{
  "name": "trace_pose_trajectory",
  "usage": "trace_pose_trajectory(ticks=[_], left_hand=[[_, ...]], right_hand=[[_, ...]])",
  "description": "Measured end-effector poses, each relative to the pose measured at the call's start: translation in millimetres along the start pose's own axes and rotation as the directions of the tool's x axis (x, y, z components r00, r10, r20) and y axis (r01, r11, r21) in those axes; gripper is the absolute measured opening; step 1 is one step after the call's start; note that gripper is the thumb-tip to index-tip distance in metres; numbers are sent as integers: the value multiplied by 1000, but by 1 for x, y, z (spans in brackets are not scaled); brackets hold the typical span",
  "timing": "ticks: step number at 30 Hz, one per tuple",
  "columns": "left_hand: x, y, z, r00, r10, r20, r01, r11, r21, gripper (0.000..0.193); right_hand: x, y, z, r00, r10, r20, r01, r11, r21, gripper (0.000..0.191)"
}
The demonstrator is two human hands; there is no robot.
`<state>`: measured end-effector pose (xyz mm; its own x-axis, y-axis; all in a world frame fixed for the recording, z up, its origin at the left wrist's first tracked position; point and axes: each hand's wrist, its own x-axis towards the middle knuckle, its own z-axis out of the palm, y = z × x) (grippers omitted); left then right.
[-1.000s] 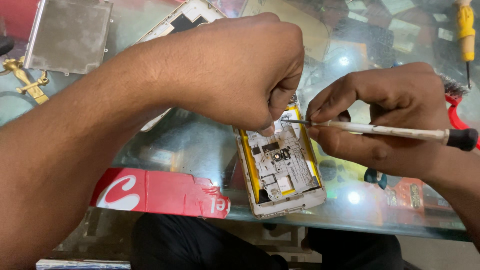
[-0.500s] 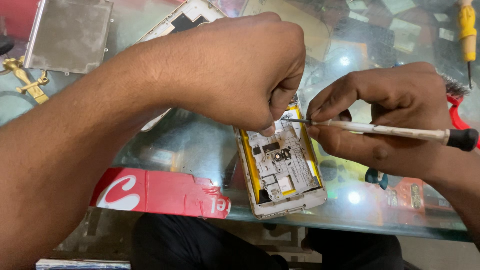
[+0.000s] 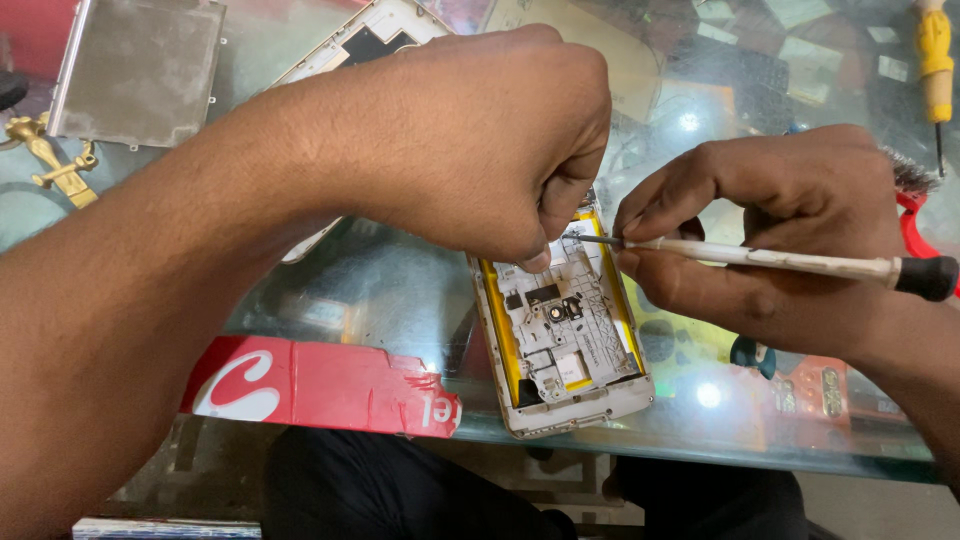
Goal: The person uses a small screwdriver to remove screws from a metal bracket attached to a smartphone's internal assembly. They lift the bracket away from the motherboard and battery, then continue unscrewing fasteners from the bracket itself.
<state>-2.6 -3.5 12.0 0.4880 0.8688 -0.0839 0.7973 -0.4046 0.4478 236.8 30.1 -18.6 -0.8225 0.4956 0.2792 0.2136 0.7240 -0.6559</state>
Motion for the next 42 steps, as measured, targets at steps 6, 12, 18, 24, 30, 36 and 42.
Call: trace_pose_trajectory(ticks=[6,12,18,24,30,36,42], left_hand=[[0,-1,1,1000,23,0,-23,999,-25,7],[1,-2,1,999,45,-23,-46,998,-31,8],[1,-2,1,999,44,-8,-44,999,-26,7],[0,0,0,1000,20,-11,-20,1000,-15,5],[0,1,0,1000,28,-13,-28,999,-20,8],[0,2,0,1000,-18,20,18,1000,-14,7],[0,1,1,1000,-25,5,25,1000,11,4]], right_hand=[[-1,-1,0,1000,-4,11,4,998,67,11],[1,-1,-1,999,-35,-5,35,999,5,11],[1,-2,-2,1000,-2,30,1,1000,27,10],[0,0,-1,999,-34,-1,34,998,49,10],[-1,1,-1,1000,-19,14,18,999,28,11],[-2,1,-1,1000,-16,16,14,995,96,10],[-1,2,0,998,-56,11,55,997,52,11]])
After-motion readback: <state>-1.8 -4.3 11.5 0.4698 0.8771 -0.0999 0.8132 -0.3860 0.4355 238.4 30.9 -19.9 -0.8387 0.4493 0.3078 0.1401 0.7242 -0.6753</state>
